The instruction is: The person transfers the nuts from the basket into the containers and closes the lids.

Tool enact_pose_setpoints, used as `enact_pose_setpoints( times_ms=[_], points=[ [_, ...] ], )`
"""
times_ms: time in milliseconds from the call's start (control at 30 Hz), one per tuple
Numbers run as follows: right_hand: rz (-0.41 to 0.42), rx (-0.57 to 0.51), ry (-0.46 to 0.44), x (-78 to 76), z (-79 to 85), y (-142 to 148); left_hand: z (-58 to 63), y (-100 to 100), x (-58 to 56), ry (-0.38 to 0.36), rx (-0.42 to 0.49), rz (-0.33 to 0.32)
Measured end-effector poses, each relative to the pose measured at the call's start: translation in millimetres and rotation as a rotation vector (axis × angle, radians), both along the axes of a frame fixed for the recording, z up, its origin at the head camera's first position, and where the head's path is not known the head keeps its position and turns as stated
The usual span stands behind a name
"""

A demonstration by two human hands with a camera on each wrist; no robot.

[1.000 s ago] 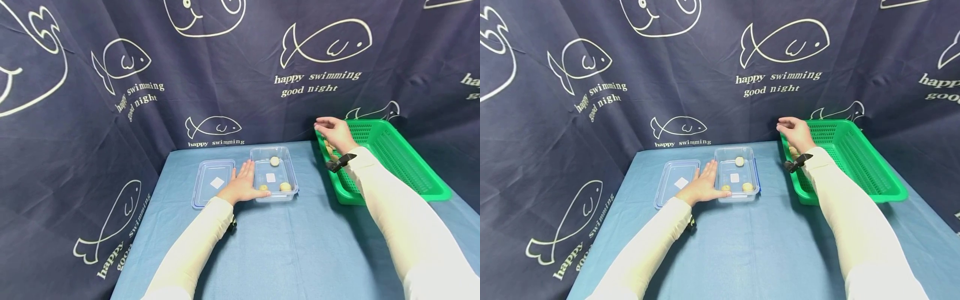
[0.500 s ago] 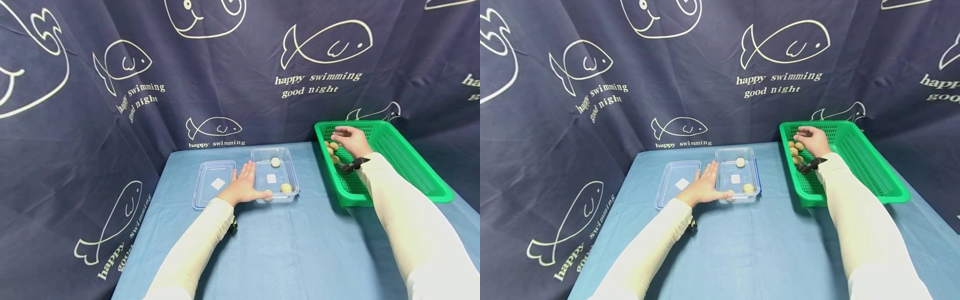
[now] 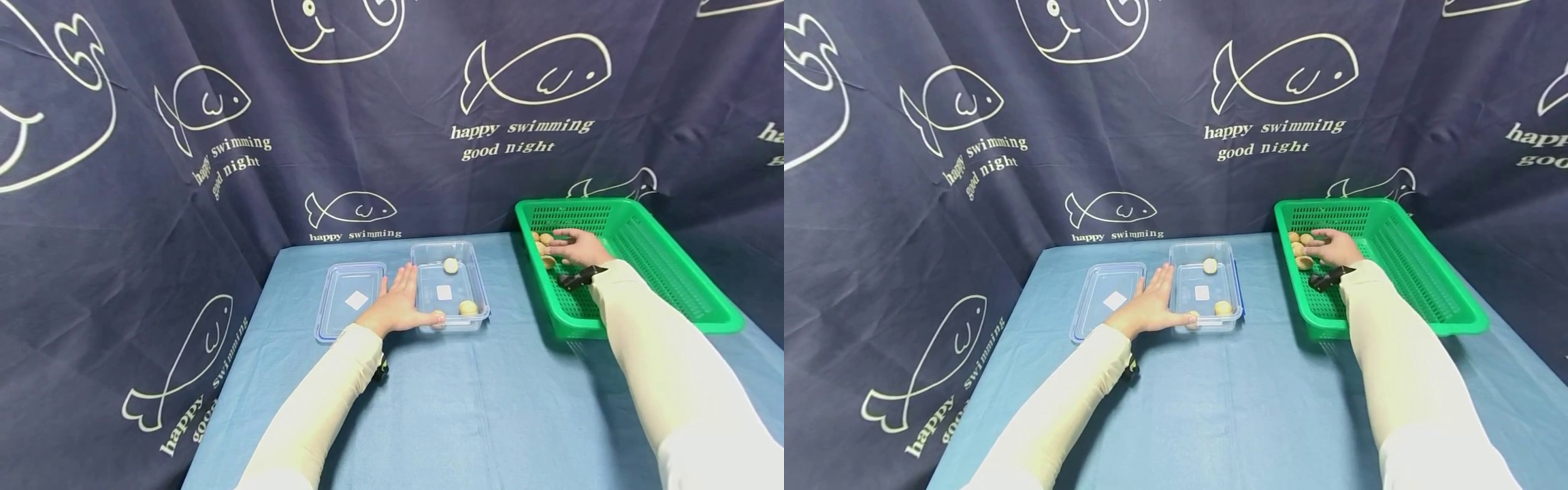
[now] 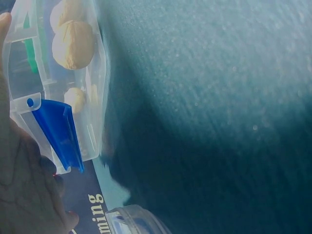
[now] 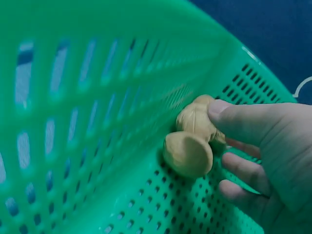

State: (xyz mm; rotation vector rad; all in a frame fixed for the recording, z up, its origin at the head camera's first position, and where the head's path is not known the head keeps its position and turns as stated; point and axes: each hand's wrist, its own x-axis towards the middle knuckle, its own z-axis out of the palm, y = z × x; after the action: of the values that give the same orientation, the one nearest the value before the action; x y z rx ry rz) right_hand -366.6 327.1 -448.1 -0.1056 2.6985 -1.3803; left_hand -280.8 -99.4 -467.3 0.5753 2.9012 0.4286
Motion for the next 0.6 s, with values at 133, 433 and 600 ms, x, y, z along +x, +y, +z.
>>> enact_pose_setpoints(
  times_ms=[133,433,600],
  points=[
    [0.052,0.054,-0.054,-0.7,-4.9,3,1.6,0,0.6,-0.006,-0.001,0.0],
    [0.084,0.214,-0.016,-6.3,-11.8,6,0.7,1,-2.4,-0.004,-0.011,0.001],
    [0.083,0.261,0.015,-9.2,-14.4,8,-1.2,1,-3.3,-0.015,-0.016,0.003]
  ],
)
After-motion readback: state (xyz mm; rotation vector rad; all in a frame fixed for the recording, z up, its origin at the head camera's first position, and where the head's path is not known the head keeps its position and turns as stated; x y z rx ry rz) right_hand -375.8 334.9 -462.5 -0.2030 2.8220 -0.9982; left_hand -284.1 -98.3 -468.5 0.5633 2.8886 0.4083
